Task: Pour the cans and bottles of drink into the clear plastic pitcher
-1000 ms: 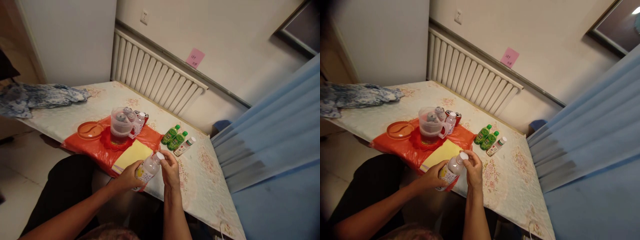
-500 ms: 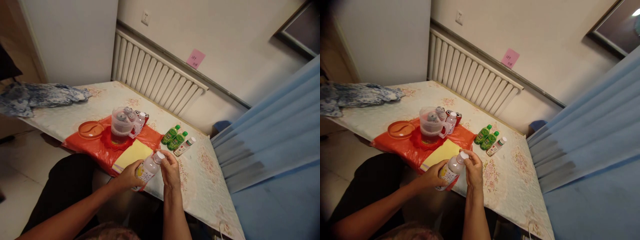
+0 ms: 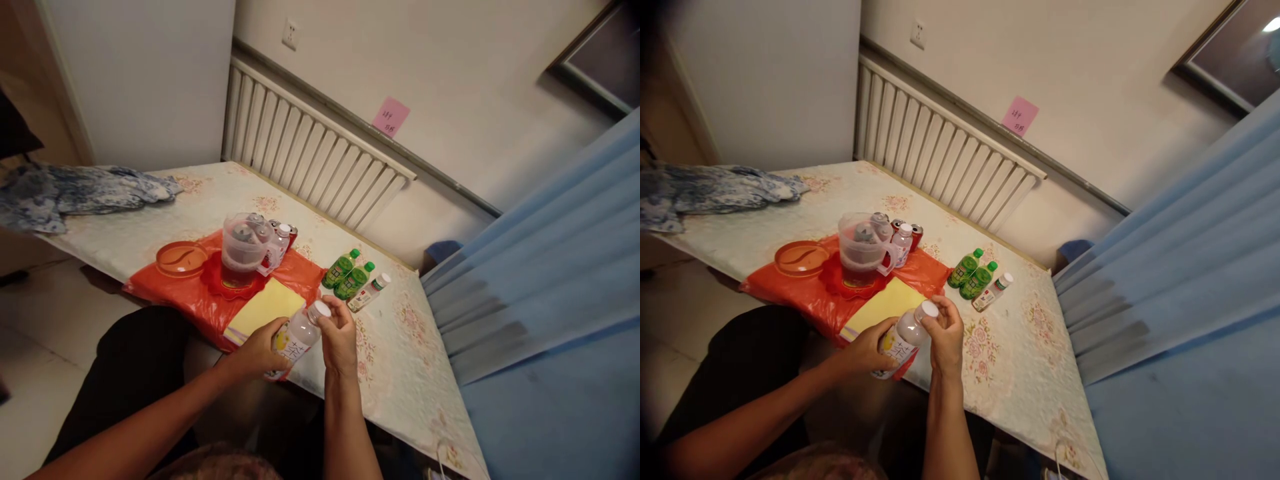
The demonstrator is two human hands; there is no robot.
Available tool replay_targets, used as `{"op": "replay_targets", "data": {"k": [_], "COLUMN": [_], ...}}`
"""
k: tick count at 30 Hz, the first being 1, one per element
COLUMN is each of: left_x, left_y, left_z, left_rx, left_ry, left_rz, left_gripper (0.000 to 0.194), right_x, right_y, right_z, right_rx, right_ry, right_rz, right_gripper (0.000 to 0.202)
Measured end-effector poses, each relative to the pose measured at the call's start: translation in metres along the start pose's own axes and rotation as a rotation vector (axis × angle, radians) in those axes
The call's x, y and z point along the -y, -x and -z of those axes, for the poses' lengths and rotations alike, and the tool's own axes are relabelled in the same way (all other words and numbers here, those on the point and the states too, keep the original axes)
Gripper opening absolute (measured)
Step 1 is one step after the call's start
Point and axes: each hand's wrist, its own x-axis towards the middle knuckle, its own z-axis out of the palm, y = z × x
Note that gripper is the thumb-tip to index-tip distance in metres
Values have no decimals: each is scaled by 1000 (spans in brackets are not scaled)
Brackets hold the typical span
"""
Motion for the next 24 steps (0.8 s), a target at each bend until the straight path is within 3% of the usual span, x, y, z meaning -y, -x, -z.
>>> {"op": "replay_targets", "data": {"k": [6,11,16,20,22,24], "left_x": [-3,-7,-7,8,23,41], "left_y": [-7,-17,-30,-49,-63,-78], "left_z": [1,0,-11,-18,-17,-11], "left_rx": [-24,-23,56,137,57,-46], "left_ry": [-14,-57,-45,-98,-264,-475], "left_rz": [-58,-101,-112,-149,-155,-146], "left_gripper": [73,69,75,84,83,69], "right_x": [0,-6,-9,-3,1,4], "right_y": [5,14,13,7,3,-2], "right_z": [12,23,32,53,71,94], "right_rx": [100,230,133,59,0,-89], "right_ry": [-12,124,207,235,251,289], "right_rz": [-29,-160,-121,-87,-62,-26], "right_gripper": [81,77,71,66,63,64]}}
